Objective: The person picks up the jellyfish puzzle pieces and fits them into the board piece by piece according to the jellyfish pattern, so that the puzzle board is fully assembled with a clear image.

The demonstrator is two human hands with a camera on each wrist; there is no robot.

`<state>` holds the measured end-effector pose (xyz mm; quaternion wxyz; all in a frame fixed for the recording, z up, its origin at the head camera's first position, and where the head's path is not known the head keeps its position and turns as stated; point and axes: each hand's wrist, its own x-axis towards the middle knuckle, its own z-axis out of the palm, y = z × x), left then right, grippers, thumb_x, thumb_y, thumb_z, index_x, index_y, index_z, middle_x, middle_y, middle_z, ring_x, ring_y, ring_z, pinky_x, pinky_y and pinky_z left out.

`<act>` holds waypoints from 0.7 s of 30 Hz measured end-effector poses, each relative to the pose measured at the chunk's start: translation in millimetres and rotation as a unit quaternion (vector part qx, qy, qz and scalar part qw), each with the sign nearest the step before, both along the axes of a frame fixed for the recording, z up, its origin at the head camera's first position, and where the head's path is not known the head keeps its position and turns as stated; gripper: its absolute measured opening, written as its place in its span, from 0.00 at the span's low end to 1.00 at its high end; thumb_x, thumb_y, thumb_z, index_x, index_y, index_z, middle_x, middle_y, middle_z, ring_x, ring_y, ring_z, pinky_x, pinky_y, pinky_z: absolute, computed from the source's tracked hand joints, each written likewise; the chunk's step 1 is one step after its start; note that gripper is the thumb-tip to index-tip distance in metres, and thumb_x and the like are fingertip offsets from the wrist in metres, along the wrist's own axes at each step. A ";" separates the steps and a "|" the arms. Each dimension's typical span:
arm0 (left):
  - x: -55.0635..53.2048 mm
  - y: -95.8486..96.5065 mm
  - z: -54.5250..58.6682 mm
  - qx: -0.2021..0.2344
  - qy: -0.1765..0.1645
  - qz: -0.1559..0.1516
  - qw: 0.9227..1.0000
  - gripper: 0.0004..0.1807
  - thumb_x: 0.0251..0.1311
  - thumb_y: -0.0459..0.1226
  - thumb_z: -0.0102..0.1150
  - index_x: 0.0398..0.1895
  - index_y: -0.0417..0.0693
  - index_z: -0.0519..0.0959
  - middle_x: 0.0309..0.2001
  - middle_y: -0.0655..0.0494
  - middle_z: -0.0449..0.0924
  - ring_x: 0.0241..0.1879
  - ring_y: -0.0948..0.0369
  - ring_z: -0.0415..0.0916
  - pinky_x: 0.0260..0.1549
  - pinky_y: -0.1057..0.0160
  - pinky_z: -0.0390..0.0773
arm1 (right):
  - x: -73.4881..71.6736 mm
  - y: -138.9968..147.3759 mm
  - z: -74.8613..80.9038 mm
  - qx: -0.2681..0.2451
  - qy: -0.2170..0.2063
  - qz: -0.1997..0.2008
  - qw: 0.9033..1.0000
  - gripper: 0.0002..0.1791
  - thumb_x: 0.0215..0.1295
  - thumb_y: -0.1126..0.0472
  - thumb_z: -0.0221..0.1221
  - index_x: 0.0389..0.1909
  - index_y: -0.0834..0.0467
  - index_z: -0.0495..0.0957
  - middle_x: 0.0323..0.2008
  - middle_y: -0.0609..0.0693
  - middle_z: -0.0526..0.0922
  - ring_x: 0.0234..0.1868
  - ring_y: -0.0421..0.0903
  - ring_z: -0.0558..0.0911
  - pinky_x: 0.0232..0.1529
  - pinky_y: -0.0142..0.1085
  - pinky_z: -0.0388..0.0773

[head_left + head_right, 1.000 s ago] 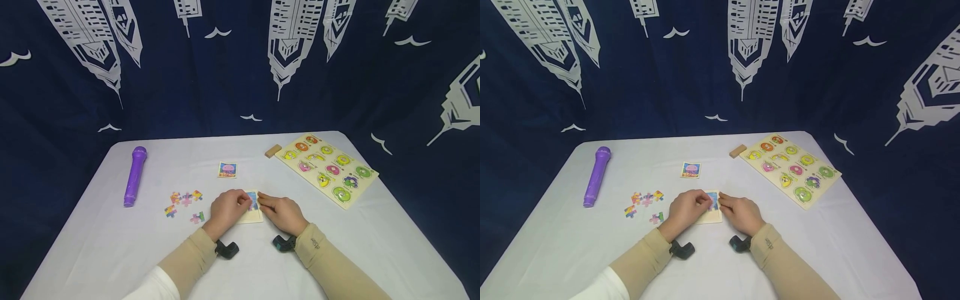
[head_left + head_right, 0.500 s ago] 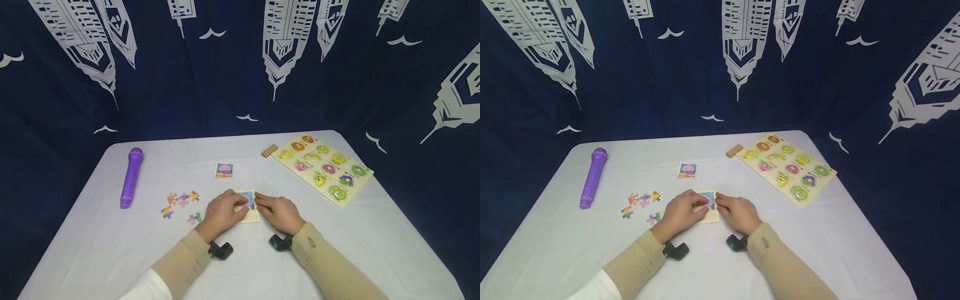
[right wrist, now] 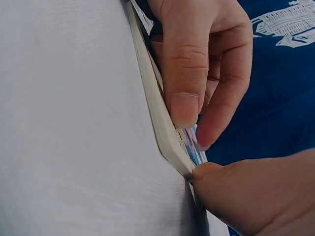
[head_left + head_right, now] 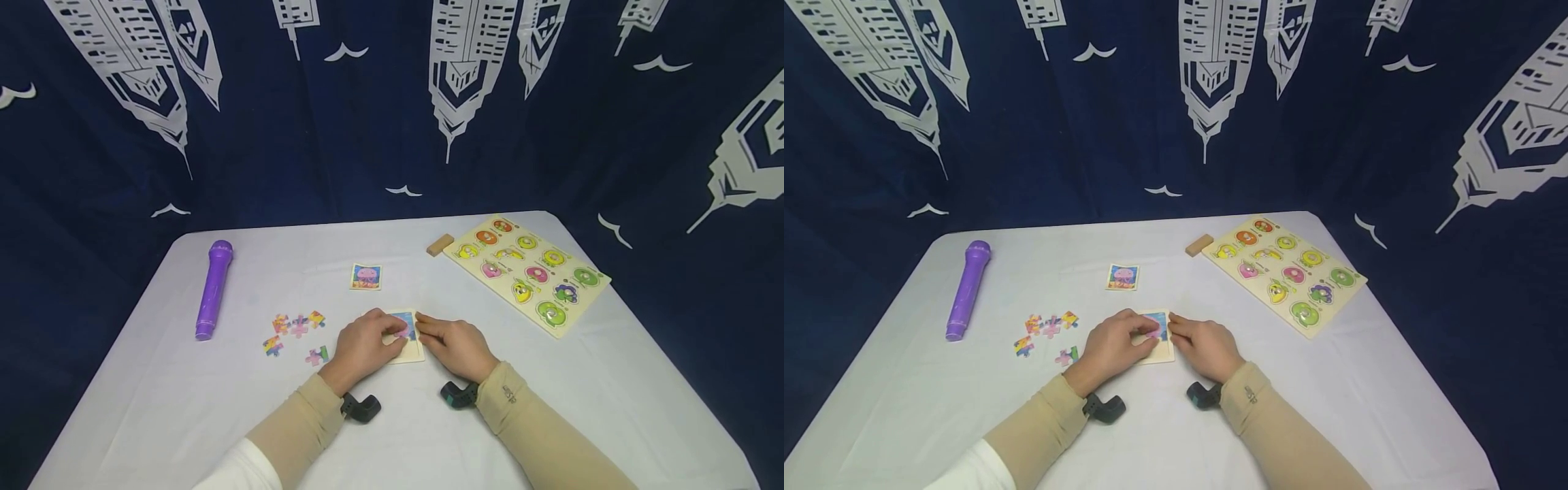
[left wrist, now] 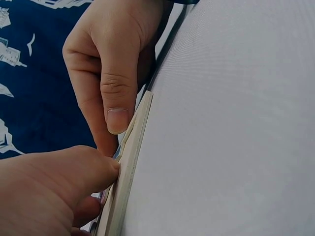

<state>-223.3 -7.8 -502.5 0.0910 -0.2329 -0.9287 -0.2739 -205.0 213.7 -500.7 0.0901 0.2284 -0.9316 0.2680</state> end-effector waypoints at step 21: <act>2.3 4.5 1.8 -0.002 -0.005 0.017 1.000 0.04 0.63 0.44 0.70 0.39 0.64 0.90 0.37 0.66 0.81 0.28 0.68 0.75 0.24 0.67 0.70 | -1.0 -0.3 -1.0 0.001 -0.004 -0.005 1.000 0.19 0.71 0.55 0.65 0.60 0.54 0.83 0.65 0.45 0.81 0.59 0.50 0.84 0.55 0.50 0.82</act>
